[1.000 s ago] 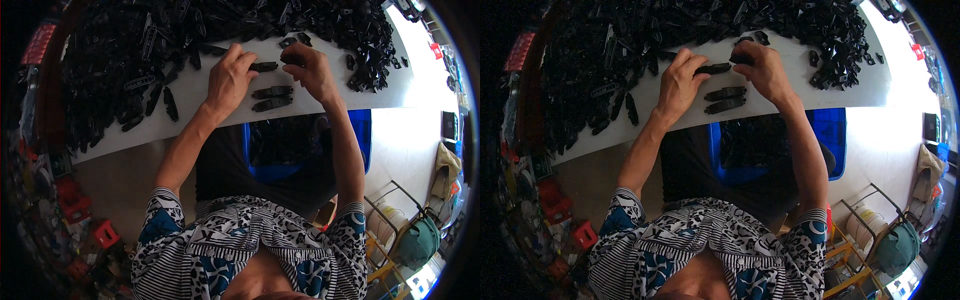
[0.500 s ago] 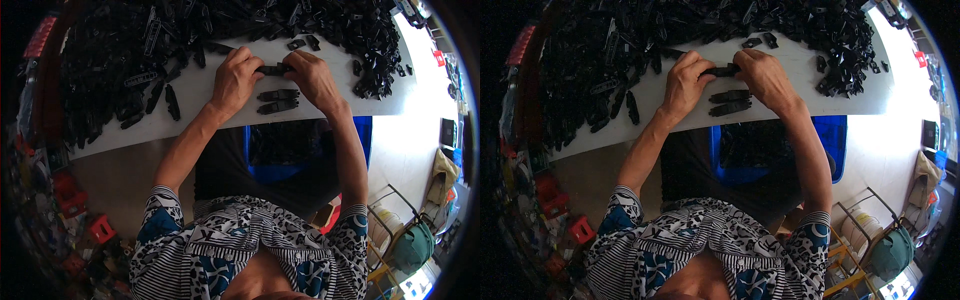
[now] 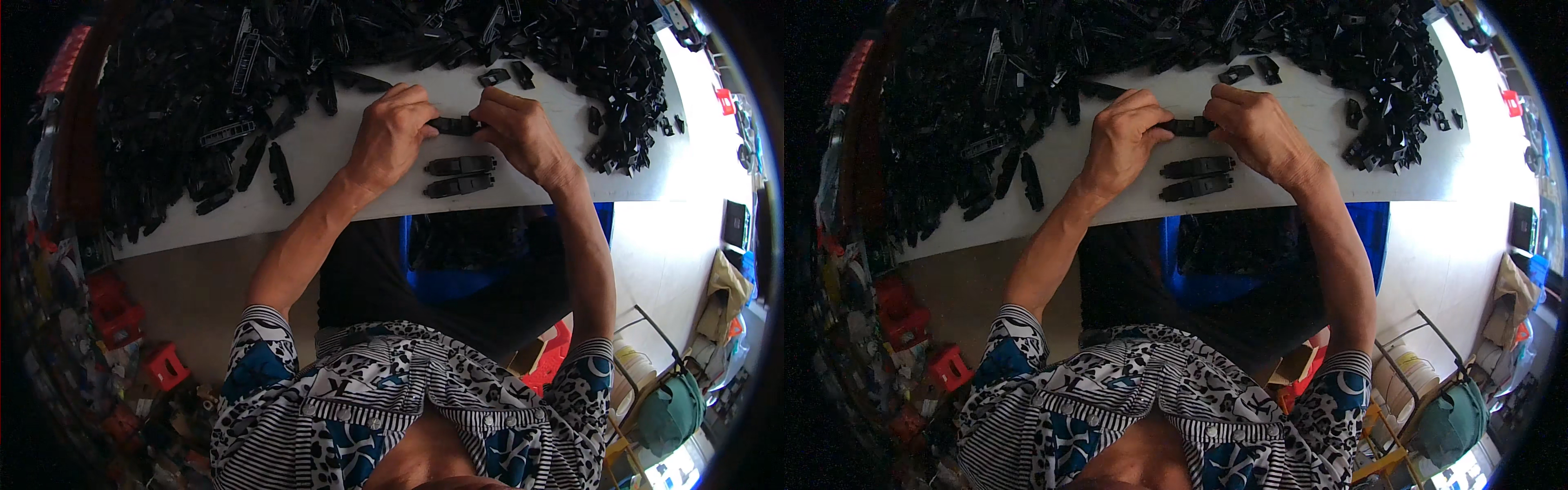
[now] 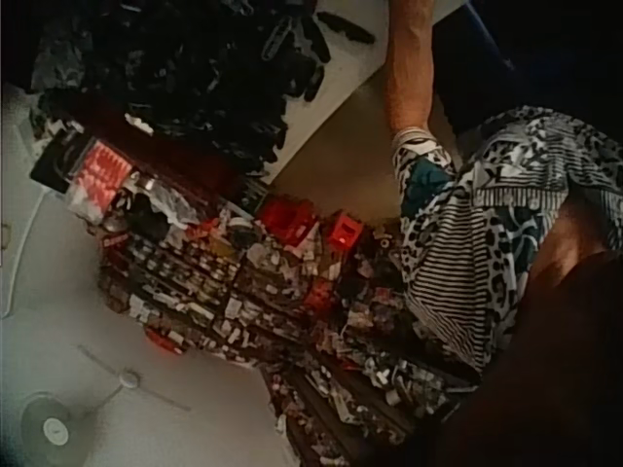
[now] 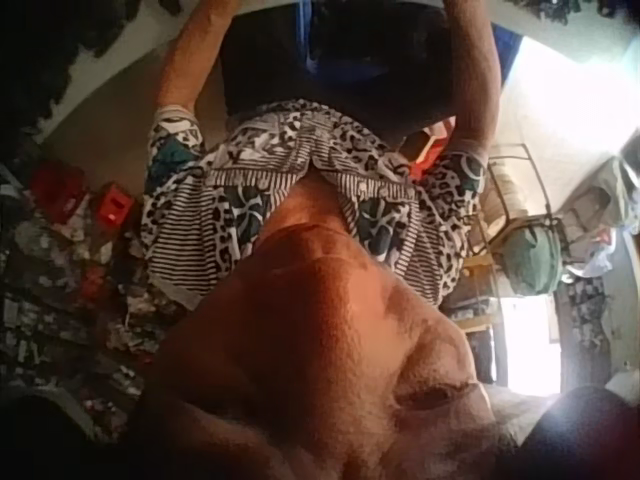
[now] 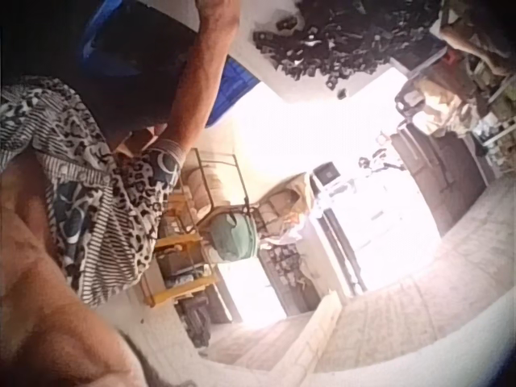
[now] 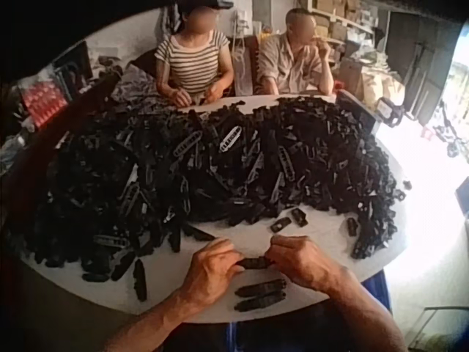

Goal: The person assembles small plastic parts by picking components from the table and fitting them together by hand.

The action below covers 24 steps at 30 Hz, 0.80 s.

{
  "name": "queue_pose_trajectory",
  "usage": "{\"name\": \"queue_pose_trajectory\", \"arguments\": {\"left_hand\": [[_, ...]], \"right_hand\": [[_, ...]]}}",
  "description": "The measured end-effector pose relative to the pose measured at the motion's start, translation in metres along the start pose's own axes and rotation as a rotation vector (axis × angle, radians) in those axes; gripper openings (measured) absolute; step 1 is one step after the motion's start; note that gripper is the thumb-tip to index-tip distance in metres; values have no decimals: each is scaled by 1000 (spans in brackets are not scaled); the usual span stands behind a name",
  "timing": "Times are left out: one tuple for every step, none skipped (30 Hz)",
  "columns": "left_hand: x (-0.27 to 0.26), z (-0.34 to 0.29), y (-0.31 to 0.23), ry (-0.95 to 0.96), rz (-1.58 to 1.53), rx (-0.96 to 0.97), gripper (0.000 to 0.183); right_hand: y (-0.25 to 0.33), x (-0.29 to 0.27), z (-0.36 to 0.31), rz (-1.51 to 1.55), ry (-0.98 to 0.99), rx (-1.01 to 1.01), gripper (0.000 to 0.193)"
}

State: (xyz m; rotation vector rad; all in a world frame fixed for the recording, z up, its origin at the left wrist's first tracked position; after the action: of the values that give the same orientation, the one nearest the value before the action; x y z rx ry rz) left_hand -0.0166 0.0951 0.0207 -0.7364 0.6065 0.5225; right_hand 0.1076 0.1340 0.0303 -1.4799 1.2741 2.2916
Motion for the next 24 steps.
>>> {"name": "queue_pose_trajectory", "arguments": {"left_hand": [[0,1,0,3,-2,-1,28],[1,2,0,15,3,-12,29],[0,1,0,27,11,-24,29],[1,1,-2,31,11,-24,29],[3,0,-6,31,7,-11,29],[4,1,-9,25,4,5,29],[5,3,-10,24,4,11,29],[4,3,-9,9,-24,0,26],[2,2,-9,-2,-51,-14,23],[-1,1,-10,-1,-49,-11,23],[1,-2,-9,57,-110,-48,23],[3,-4,-7,113,-172,-82,22],[-1,-5,-5,112,-169,-78,22],[-12,-5,1,83,-49,-82,21],[-23,-6,6,58,72,-90,20],[-28,-7,11,61,75,-91,20],[-37,-6,18,85,276,-110,21],[-44,-3,25,103,480,-126,22],[-39,-4,29,146,561,-107,25],[-37,-4,31,143,563,-105,25],[-34,-5,33,154,546,-111,23],[-31,-5,34,165,528,-118,22],[-30,-3,33,166,528,-117,22],[-27,-1,29,153,456,-117,22]], "right_hand": [[-1,0,0,2,0,4,22],[0,-1,0,5,-6,-5,22],[3,-1,0,9,-12,-15,21],[5,1,1,12,-14,-12,21],[9,7,1,35,17,-31,20],[11,11,2,51,45,-52,20],[12,12,2,48,41,-52,20],[13,11,1,25,5,-38,19],[13,10,-1,6,-30,-23,19],[15,8,-3,6,-33,-24,19],[16,10,-3,-70,9,-15,21],[14,11,-4,-149,50,-4,24],[7,10,-5,-151,46,-6,24],[-4,-3,-6,-155,-107,-30,25],[-8,-16,-6,-153,-257,-53,26],[-12,-16,-2,-148,-259,-53,26],[-18,-19,3,-270,-307,4,22],[-24,-23,9,-396,-358,57,18],[-31,-16,14,-466,-315,93,15],[-32,-13,15,-468,-318,91,15],[-34,-9,16,-486,-309,108,14],[-36,-6,16,-504,-299,124,14],[-36,-6,16,-504,-300,125,14],[-36,-9,16,-457,-299,144,16]]}}
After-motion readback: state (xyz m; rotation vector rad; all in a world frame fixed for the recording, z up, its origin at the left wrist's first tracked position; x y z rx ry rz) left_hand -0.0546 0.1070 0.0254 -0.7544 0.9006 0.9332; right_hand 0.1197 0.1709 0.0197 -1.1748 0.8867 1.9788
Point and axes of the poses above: each hand's wrist, its own z-axis towards the middle knuckle, its own x-axis out of the palm, y = z × x, the point moved 9 cm from there along z, towards the middle knuckle, and after that the axes turned 13 degrees about x, right-handed, at the moved point
